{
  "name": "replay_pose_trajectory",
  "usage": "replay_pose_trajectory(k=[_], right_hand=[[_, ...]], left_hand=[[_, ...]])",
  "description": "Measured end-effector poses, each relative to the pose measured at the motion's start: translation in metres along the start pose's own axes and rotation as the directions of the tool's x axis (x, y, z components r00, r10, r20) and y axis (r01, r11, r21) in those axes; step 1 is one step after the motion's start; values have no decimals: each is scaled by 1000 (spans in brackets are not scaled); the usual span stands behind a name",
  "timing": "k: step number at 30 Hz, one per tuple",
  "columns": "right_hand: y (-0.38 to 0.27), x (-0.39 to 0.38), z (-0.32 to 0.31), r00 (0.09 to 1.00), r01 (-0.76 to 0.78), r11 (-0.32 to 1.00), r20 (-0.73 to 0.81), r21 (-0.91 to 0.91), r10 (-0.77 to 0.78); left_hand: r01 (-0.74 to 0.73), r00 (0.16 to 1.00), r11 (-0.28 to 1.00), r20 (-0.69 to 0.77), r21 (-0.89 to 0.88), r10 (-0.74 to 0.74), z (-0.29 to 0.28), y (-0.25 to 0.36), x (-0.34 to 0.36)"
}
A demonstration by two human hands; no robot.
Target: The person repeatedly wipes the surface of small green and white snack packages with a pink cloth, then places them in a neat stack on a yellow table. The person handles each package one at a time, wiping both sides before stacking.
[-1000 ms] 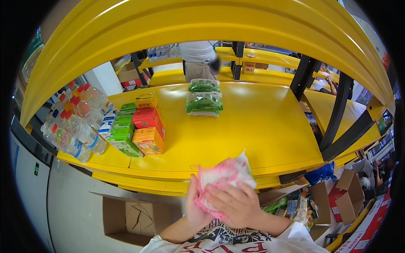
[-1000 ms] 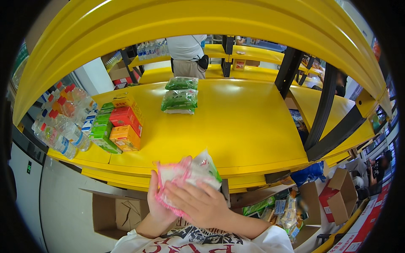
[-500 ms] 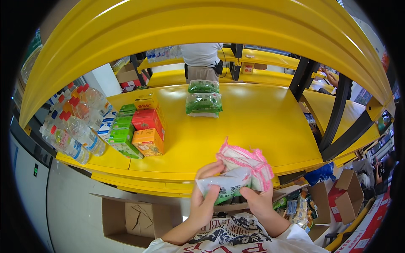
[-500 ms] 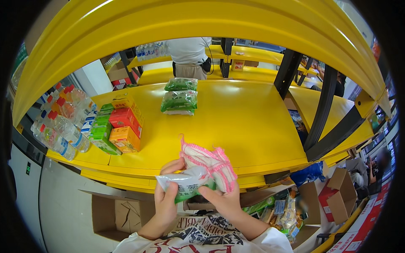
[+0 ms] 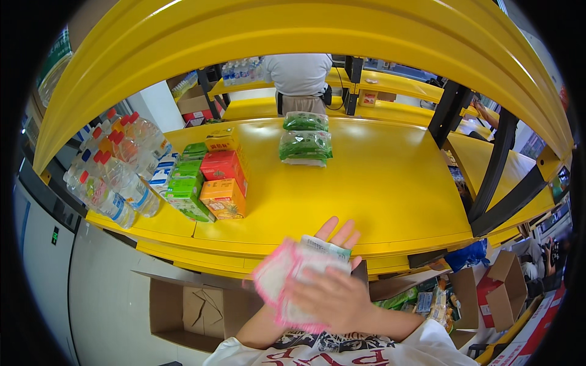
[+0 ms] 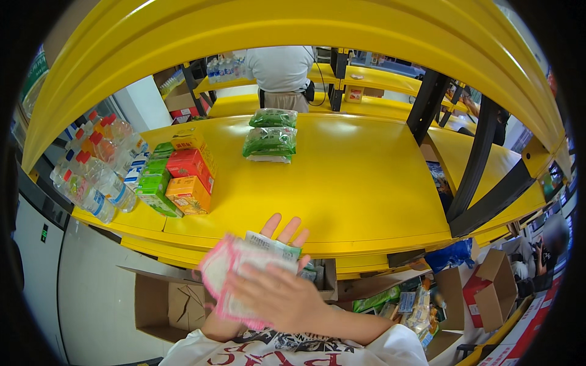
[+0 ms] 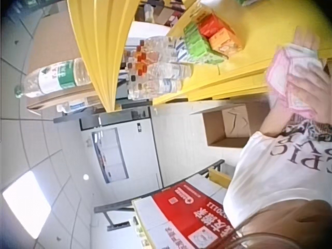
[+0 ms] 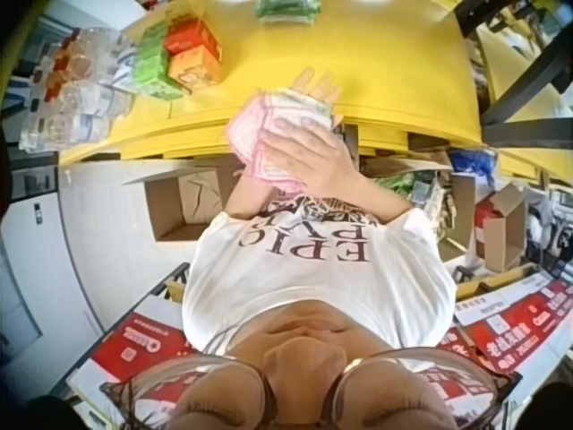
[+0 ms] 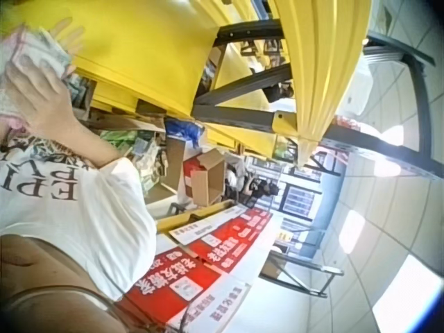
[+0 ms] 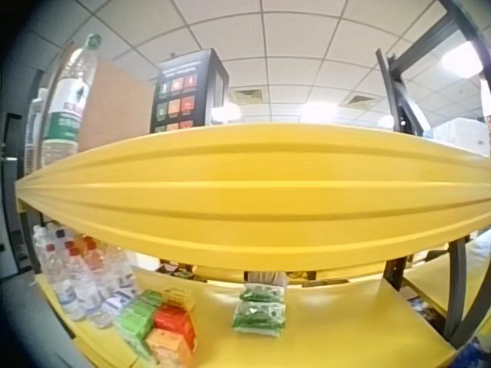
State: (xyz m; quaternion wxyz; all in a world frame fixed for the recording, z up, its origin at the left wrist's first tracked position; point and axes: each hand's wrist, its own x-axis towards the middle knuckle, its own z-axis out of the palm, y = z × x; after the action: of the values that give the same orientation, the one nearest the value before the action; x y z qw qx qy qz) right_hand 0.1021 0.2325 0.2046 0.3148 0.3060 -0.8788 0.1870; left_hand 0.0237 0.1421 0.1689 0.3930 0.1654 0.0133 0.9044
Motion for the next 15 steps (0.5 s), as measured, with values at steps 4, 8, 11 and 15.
replay_pose_trajectory(k=[4, 8, 11, 15], right_hand=[[22, 4, -10, 990, -139, 987, 40, 84, 136], [4, -5, 3, 997, 67, 991, 17, 117, -70], [3, 3, -1, 999, 26, 997, 33, 66, -28], [36, 24, -8, 971, -239, 935, 66, 261, 229]], left_hand=[[-116, 971, 987, -197, 110, 136, 18, 13, 1], [-180, 973, 924, -80, 339, 218, 41, 17, 10], [-79, 997, 960, 7, 268, 81, 21, 16, 11], [-138, 978, 962, -122, 234, 170, 7, 16, -1]])
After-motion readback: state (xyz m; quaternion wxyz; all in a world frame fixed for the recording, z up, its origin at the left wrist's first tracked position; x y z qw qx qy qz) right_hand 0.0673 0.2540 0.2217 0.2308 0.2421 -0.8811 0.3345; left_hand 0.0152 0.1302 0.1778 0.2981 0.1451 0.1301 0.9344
